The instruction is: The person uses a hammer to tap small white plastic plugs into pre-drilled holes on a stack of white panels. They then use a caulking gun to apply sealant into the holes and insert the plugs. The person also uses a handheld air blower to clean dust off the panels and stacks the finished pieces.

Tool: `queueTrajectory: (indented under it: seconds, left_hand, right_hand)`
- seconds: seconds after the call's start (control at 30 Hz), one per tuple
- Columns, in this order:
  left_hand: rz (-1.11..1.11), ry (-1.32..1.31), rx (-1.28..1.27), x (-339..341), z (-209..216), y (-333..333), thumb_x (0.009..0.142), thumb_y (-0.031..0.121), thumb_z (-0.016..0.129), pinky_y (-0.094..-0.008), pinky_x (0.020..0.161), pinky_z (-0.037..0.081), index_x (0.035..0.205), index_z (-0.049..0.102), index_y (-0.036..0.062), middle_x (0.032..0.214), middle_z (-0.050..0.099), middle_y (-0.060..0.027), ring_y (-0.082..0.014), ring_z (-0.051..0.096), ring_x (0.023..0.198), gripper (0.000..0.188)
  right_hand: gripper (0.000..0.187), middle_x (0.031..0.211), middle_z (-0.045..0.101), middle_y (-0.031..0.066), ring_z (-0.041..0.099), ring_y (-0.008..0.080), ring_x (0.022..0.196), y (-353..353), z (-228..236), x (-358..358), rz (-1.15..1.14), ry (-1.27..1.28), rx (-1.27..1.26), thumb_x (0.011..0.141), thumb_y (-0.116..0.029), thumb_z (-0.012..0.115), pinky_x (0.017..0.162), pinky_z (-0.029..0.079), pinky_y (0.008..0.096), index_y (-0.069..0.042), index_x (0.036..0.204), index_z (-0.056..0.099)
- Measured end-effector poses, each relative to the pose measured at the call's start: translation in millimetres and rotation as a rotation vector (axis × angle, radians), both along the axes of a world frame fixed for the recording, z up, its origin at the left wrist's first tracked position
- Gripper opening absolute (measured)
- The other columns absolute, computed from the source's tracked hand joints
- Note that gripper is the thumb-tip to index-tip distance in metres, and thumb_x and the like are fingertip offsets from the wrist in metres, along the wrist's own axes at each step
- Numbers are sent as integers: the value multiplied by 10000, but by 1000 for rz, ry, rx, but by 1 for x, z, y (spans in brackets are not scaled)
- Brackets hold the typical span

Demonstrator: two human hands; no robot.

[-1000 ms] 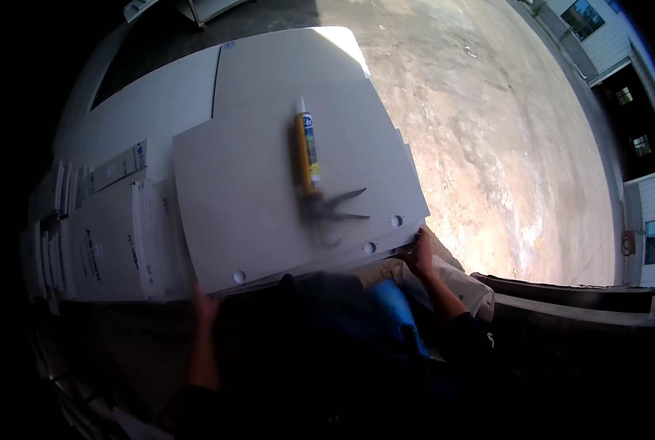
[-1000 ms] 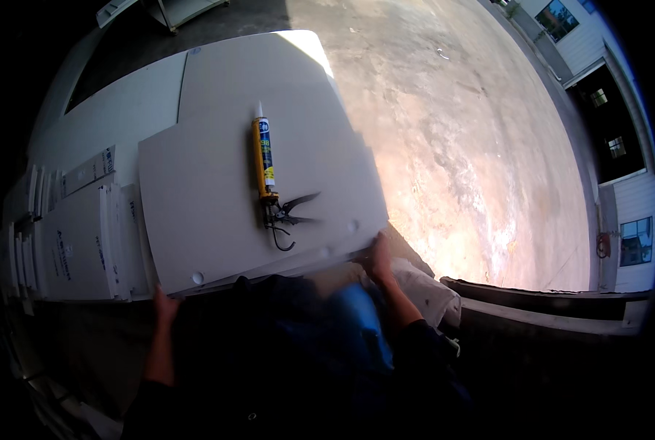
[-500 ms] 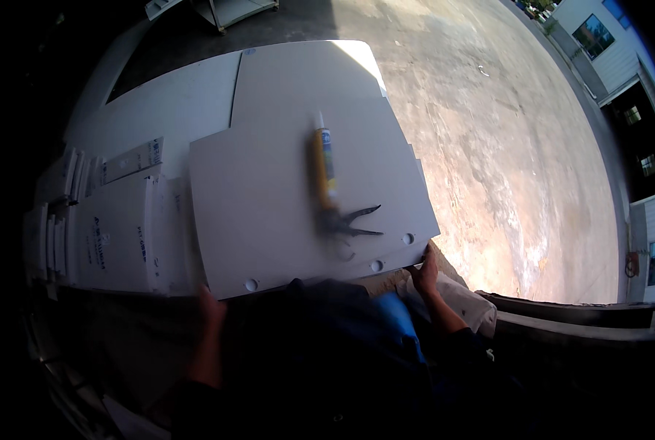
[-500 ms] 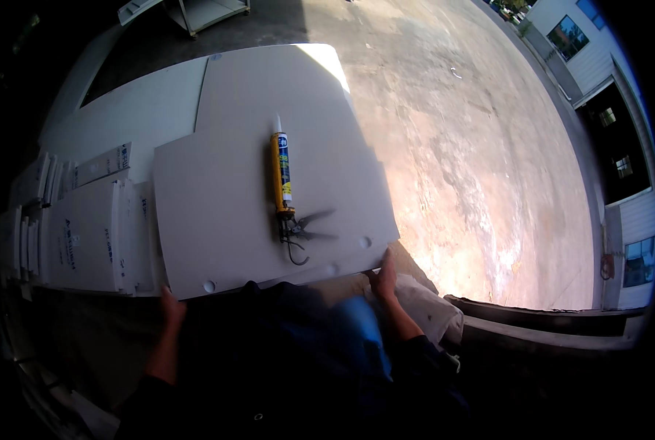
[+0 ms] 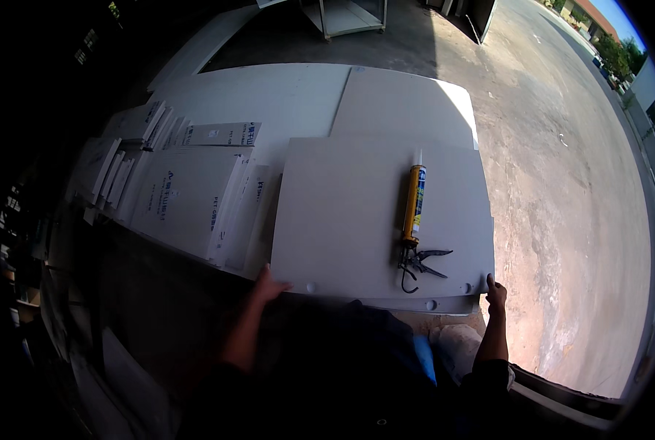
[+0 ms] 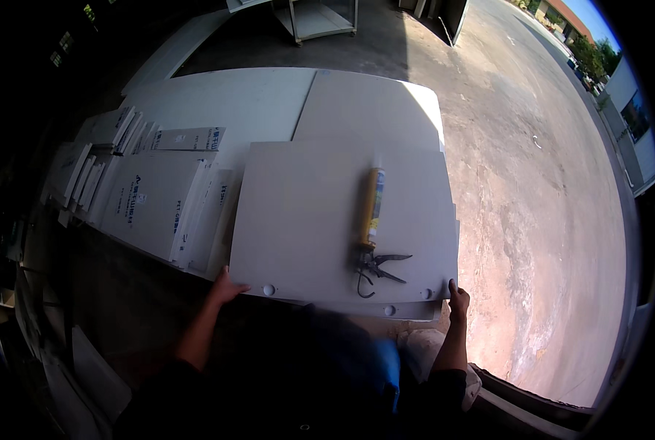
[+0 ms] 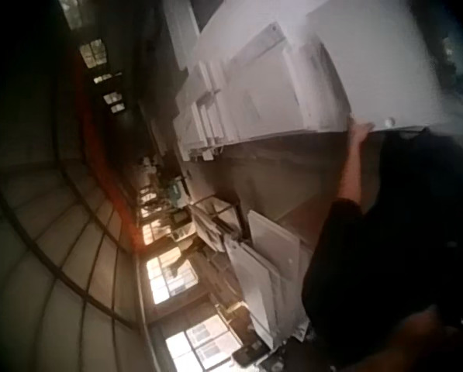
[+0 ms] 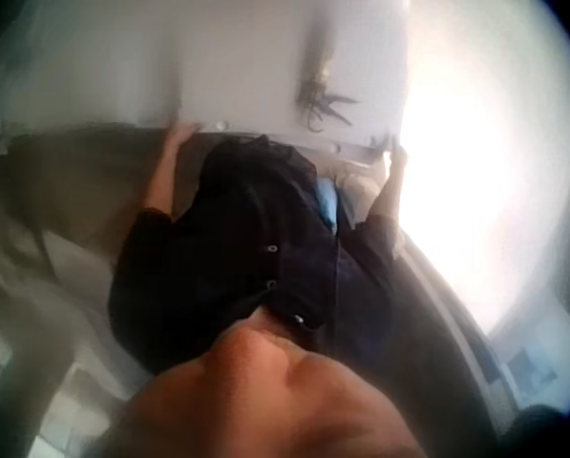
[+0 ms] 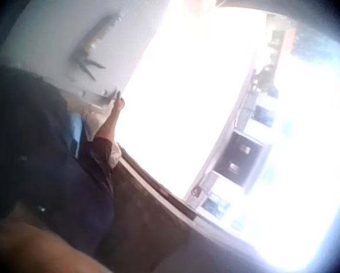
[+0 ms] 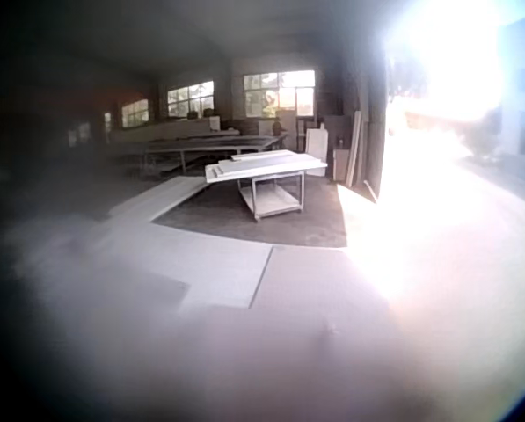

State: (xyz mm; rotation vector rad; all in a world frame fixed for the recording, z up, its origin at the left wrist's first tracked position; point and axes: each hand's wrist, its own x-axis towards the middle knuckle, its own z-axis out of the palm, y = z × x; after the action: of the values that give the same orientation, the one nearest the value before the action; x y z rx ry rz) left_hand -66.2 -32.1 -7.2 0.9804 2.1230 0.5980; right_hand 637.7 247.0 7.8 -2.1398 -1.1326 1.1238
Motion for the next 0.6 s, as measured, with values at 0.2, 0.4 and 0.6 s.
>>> queueTrajectory:
  seconds: [0.2,0.4,0.6]
  left_hand:
    - [77,43,-132,6,29,5,645,315,933,-421,1122,411,1475,270,-106,1435,489,-285,-386,498,1336,1143]
    - [56,-30,-118,0,44,-14,638,251,941,-409,1117,416,1471,284,-87,1420,510,-260,-359,512,1323,1114]
    - [494,-320,171,20,27,-43,782,171,848,-446,1108,416,1442,383,1,1405,539,-204,-308,518,1310,825]
  right_hand:
    - [458,618,537,-5,455,102,533,-19,4,15,111,-161,21,849,-433,797,500,373,313,13,808,700]
    - [465,715,662,74,571,163,652,-76,26,20,95,-247,-23,845,-410,790,622,460,358,49,840,708]
    - [732,1232,622,130,582,262,1163,-112,2,4,-430,270,10,836,-454,803,973,486,399,-1,1344,534]
